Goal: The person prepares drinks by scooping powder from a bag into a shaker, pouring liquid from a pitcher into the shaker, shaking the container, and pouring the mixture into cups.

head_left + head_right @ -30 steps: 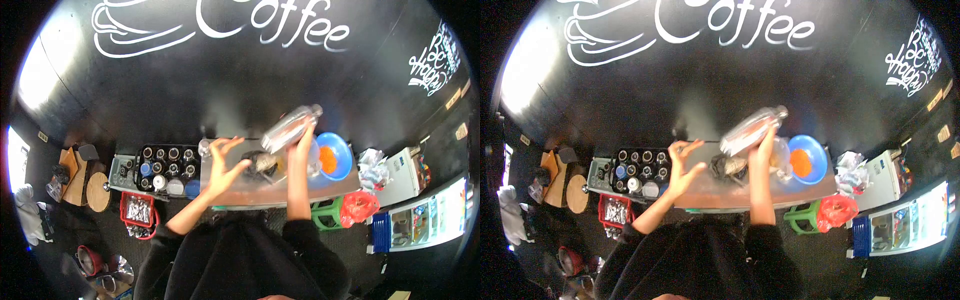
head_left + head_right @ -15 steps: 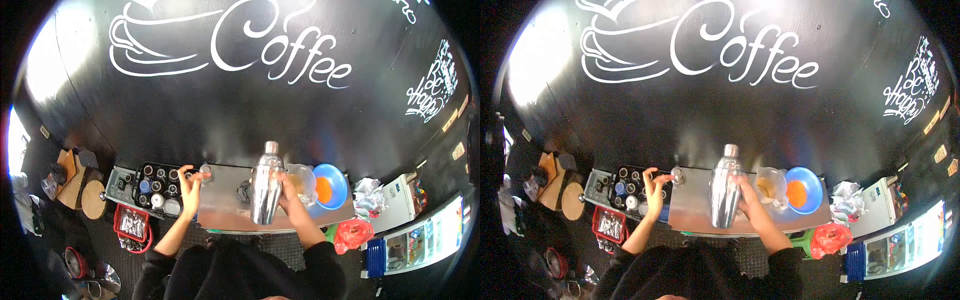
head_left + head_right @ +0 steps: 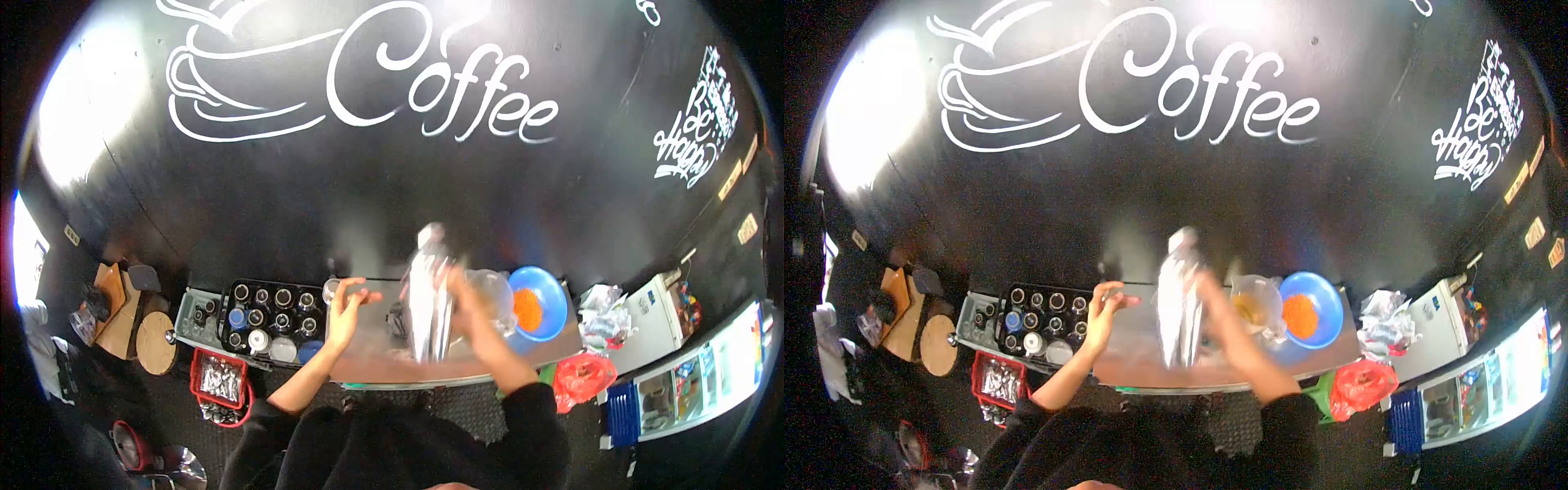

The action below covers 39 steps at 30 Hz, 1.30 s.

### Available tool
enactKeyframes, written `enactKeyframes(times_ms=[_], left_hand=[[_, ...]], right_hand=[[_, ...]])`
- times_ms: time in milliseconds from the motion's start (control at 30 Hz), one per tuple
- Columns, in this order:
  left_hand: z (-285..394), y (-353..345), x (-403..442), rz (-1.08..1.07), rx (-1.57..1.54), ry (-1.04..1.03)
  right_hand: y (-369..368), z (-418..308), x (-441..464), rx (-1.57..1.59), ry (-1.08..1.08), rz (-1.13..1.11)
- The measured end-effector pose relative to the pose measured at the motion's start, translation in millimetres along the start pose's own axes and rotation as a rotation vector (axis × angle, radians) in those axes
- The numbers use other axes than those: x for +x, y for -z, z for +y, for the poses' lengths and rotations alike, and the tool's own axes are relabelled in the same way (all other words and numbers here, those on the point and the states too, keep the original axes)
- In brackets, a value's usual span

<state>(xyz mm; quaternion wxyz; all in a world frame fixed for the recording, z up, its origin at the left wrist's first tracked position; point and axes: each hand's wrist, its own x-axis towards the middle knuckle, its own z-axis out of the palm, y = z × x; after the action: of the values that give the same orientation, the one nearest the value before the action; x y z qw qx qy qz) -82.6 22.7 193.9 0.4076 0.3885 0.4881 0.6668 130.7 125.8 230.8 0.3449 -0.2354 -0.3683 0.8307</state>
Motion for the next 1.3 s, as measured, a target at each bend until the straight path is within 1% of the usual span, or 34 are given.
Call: enactKeyframes(times_ms=[33,67,100,133,167,200,233,267,300,333,367,400,433,500,533,567,600,667,733,800,833,900,933,967,1000,1033,1067,1133,1167,1200,1233,1267,1300], left_hand=[[0,1,-1,-0.011,0.005,0.009],[0,-4,-2,-0.04,-0.023,-0.026],[0,-8,0,-0.064,-0.047,-0.074],[0,-11,10,-0.067,-0.046,-0.099],[2,-16,13,-0.09,-0.052,-0.079],[2,-17,8,-0.117,-0.05,-0.035],[0,-21,7,-0.096,-0.023,0.002],[0,-23,5,-0.106,-0.018,0.016],[-1,-29,4,-0.123,-0.077,0.002],[0,-34,5,-0.139,-0.131,-0.022],[-1,-38,5,-0.151,-0.101,-0.032],[-5,-39,10,-0.203,-0.117,-0.038],[-2,-43,17,-0.206,-0.111,-0.029],[2,-44,9,-0.212,-0.098,0.028],[6,-49,9,-0.238,-0.164,0.047],[7,-56,10,-0.263,-0.236,0.055],[6,-59,12,-0.268,-0.235,0.038],[2,-61,16,-0.192,-0.199,0.058],[0,-58,15,-0.187,-0.145,0.084],[8,-66,16,-0.175,-0.168,0.05],[12,-70,14,-0.145,-0.074,0.067],[8,-78,33,-0.144,-0.096,0.022],[3,-76,24,-0.147,-0.099,0.054],[5,-79,22,-0.14,-0.107,0.068],[1,-82,24,-0.143,-0.184,0.04],[0,-85,20,-0.116,-0.148,0.041],[3,-85,23,-0.092,-0.102,0.023],[7,-86,37,-0.074,-0.056,-0.033],[5,-82,28,-0.06,-0.005,-0.019],[5,-79,20,-0.06,0.003,0.007],[8,-80,23,-0.055,-0.056,-0.006],[9,-82,26,-0.05,-0.117,-0.025],[9,-79,27,-0.067,-0.088,-0.007]], right_hand=[[2,-31,17,0.103,0.022,0.04],[6,-54,24,0.193,0.044,0.084],[-7,-44,2,-0.006,0.164,0.127],[19,-17,14,0.017,0.115,0.107],[13,-13,14,-0.018,0.068,0.053],[16,-20,10,-0.012,0.043,0.043],[20,-27,6,-0.006,0.018,0.034],[18,-40,7,0.035,0.081,0.077],[15,-53,7,0.073,0.145,0.118],[6,-50,8,0.083,0.22,0.352],[11,-31,2,0.057,0.121,0.266],[4,-32,-2,0.055,0.081,0.35],[-2,-33,-6,0.057,0.041,0.432],[-3,-53,0,0.156,0.086,0.258],[15,-67,12,0.208,0.119,0.155],[8,-73,7,0.206,0.105,0.272],[9,-57,-3,0.074,0.187,0.235],[-8,-45,-32,-0.043,0.061,-0.127],[17,-74,-19,-0.021,0.145,-0.04],[30,-86,-9,0.072,0.213,0.349],[30,-65,-17,0.019,0.194,0.294],[81,-26,15,-0.205,0.183,0.097],[57,-35,-1,-0.113,0.121,0.038],[43,-56,2,0.018,0.091,0.045],[44,-69,7,0.132,0.093,0.069],[46,-69,14,0.191,0.11,0.092],[47,-56,20,0.165,0.165,0.11],[27,-55,8,0.083,0.075,0.054],[17,-55,3,0.04,0.033,0.024],[17,-69,14,0.114,0.028,0.051],[18,-83,25,0.187,0.025,0.079],[23,-79,40,0.228,0.097,0.11],[11,-68,32,0.162,0.101,0.073]])
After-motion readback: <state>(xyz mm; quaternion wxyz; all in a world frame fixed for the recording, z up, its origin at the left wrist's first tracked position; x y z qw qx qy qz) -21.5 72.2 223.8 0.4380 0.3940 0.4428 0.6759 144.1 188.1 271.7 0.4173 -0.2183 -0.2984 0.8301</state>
